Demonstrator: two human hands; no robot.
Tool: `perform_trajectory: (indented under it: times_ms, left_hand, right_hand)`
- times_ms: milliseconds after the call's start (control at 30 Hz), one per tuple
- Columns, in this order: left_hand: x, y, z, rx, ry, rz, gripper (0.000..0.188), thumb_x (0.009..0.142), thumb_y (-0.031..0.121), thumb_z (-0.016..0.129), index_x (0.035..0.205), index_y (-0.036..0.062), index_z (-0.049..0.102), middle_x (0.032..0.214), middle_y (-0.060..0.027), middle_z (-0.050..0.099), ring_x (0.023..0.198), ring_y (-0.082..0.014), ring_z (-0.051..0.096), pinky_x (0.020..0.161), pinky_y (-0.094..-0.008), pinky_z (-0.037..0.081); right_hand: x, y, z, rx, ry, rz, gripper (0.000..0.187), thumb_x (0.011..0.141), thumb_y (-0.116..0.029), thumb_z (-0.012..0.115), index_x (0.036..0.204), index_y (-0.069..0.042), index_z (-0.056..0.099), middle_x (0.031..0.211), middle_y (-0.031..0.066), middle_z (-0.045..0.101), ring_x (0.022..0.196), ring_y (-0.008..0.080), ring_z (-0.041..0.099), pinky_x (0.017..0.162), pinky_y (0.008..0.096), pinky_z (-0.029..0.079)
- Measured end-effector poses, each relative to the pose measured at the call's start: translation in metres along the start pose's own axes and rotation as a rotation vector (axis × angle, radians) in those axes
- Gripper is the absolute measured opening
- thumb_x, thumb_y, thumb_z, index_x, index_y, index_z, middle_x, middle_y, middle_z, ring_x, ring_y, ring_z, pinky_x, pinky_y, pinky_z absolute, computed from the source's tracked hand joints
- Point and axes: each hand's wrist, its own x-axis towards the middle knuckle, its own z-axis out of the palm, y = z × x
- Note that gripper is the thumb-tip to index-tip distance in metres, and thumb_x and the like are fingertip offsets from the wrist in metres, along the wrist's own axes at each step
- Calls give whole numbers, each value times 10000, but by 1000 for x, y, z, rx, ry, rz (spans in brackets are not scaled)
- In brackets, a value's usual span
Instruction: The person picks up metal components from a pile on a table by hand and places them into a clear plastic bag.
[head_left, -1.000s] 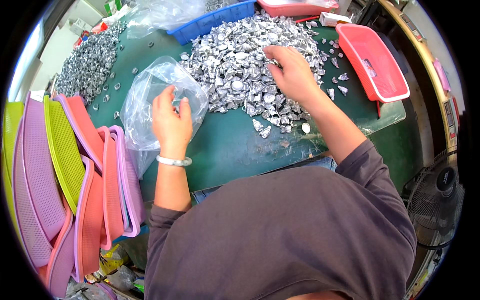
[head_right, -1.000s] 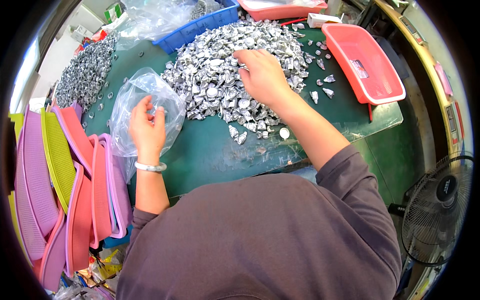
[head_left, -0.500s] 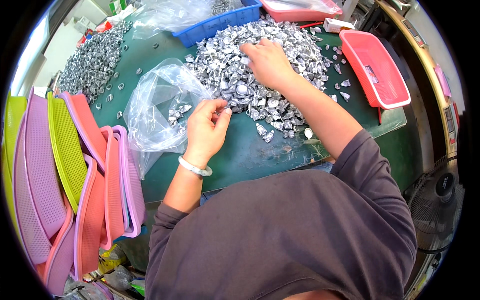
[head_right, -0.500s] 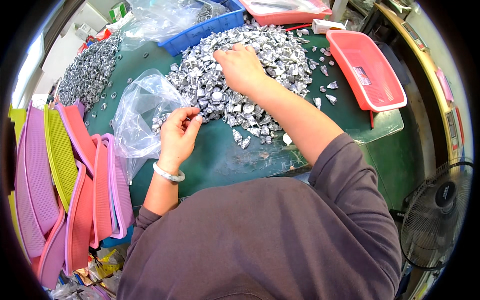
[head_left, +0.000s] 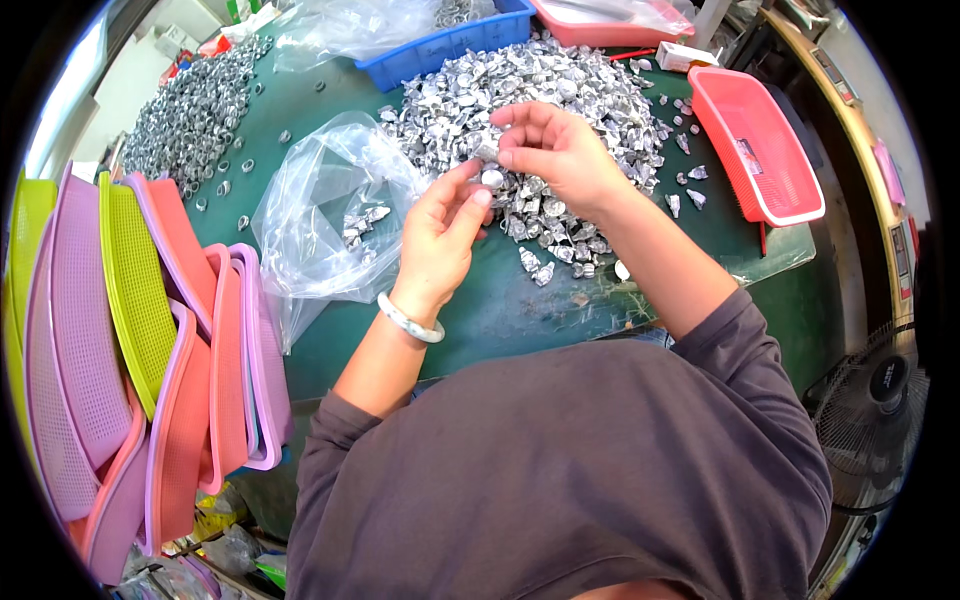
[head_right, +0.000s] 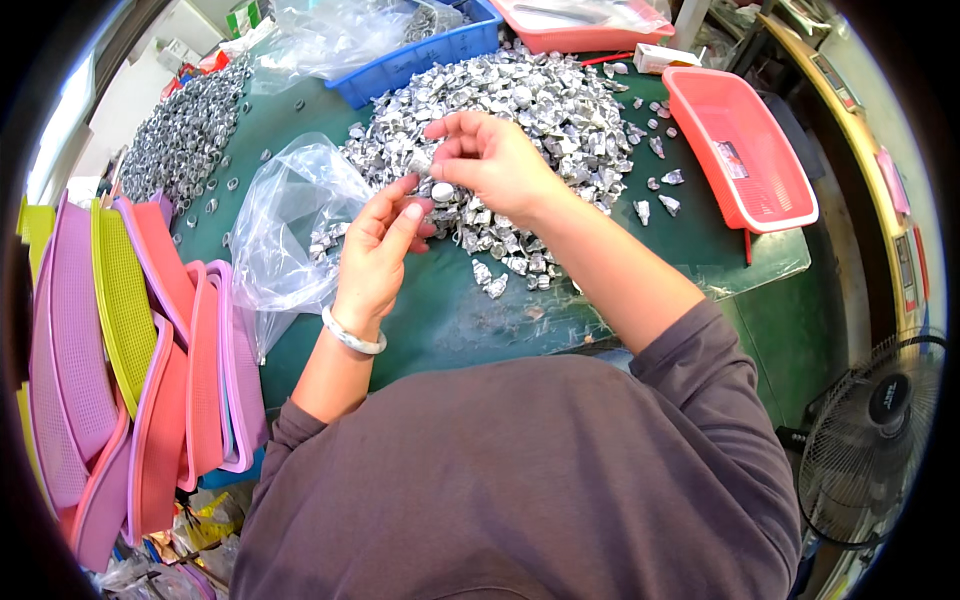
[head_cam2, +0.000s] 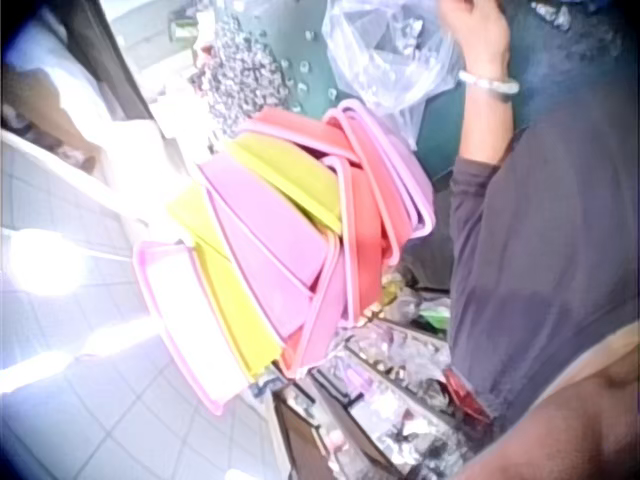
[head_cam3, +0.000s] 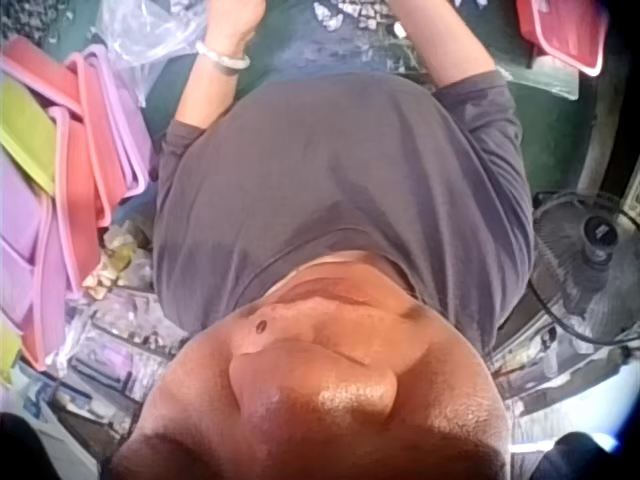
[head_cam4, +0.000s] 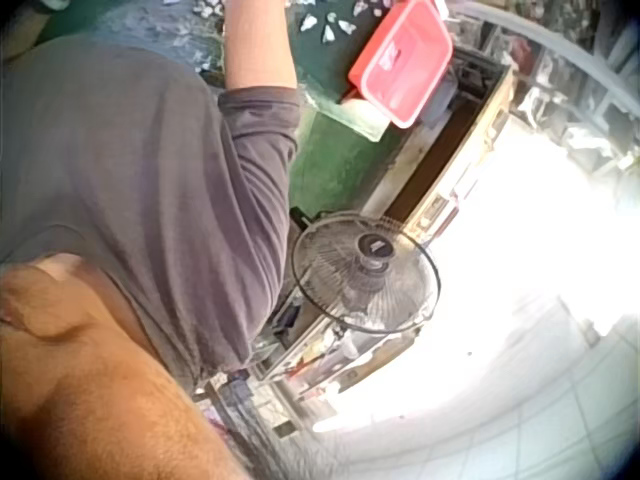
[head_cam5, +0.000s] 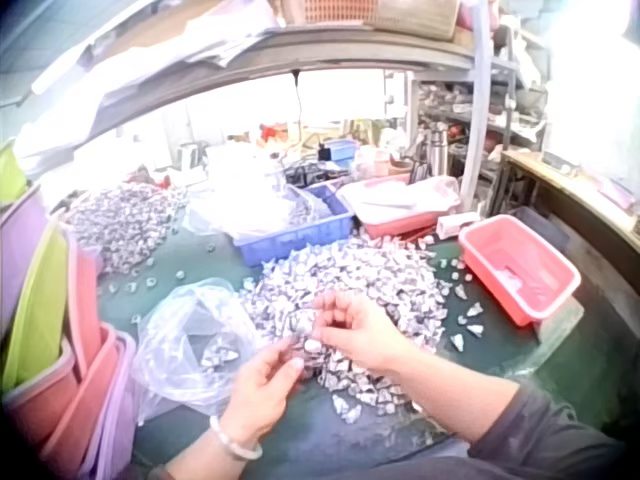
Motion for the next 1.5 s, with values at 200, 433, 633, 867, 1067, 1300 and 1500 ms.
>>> perform_trajectory:
  times_ms: [200, 433, 633, 867, 1067, 1300, 1500]
  left_hand:
    - [2, -2, 8, -116, -18, 50, 220, 859, 99, 541, 1061, 13, 545, 900, -36, 605, 791, -106, 569, 647, -220, 453]
    - [-4, 0, 9, -162, -57, -25, 119, 856, 71, 532, 955, 6, 549, 865, -54, 602, 748, -122, 585, 646, -239, 478]
    - [-7, 3, 7, 39, -187, -11, 184, 845, 29, 529, 1023, -15, 521, 880, -64, 590, 762, -119, 576, 685, -234, 484]
    - [-10, 1, 10, -107, -126, 69, 295, 802, -29, 565, 1086, -26, 489, 940, -74, 558, 827, -120, 560, 739, -242, 482]
    - [-12, 4, 10, -227, -119, 15, 284, 801, -29, 567, 1076, -19, 497, 935, -82, 572, 819, -138, 576, 732, -251, 488]
    - [-13, 8, 9, -334, -127, -102, 177, 830, 41, 561, 998, -9, 539, 824, -68, 592, 724, -126, 577, 660, -234, 470]
    - [-12, 9, 8, -322, -104, -190, 148, 834, 44, 531, 971, -8, 547, 779, -65, 596, 679, -115, 563, 609, -222, 449]
  right_hand:
    - [-30, -1, 14, 119, 16, 43, 271, 768, 3, 589, 1029, 14, 519, 816, 28, 576, 751, 96, 546, 684, 225, 452]
    - [-43, -7, 8, -104, 21, -50, 262, 777, 5, 568, 1033, 15, 511, 849, 46, 560, 744, 84, 540, 663, 217, 449]
    - [-45, -10, 3, 37, -11, 40, 301, 782, 14, 567, 1075, 14, 498, 915, 57, 549, 810, 98, 546, 698, 226, 461]
    - [-51, -3, 0, 145, 15, -44, 381, 773, 51, 556, 1138, -1, 460, 998, 63, 540, 891, 111, 530, 788, 237, 451]
    - [-57, -1, 3, 54, 20, -202, 447, 766, 70, 553, 1188, -13, 431, 1041, 79, 530, 937, 126, 519, 817, 259, 431]
    - [-61, -1, 3, -32, 5, -306, 456, 769, 81, 541, 1200, -11, 424, 1035, 83, 542, 972, 136, 518, 813, 267, 425]
    - [-63, -1, 6, -121, 10, -330, 421, 770, 71, 550, 1173, -11, 455, 993, 81, 560, 911, 128, 538, 777, 261, 443]
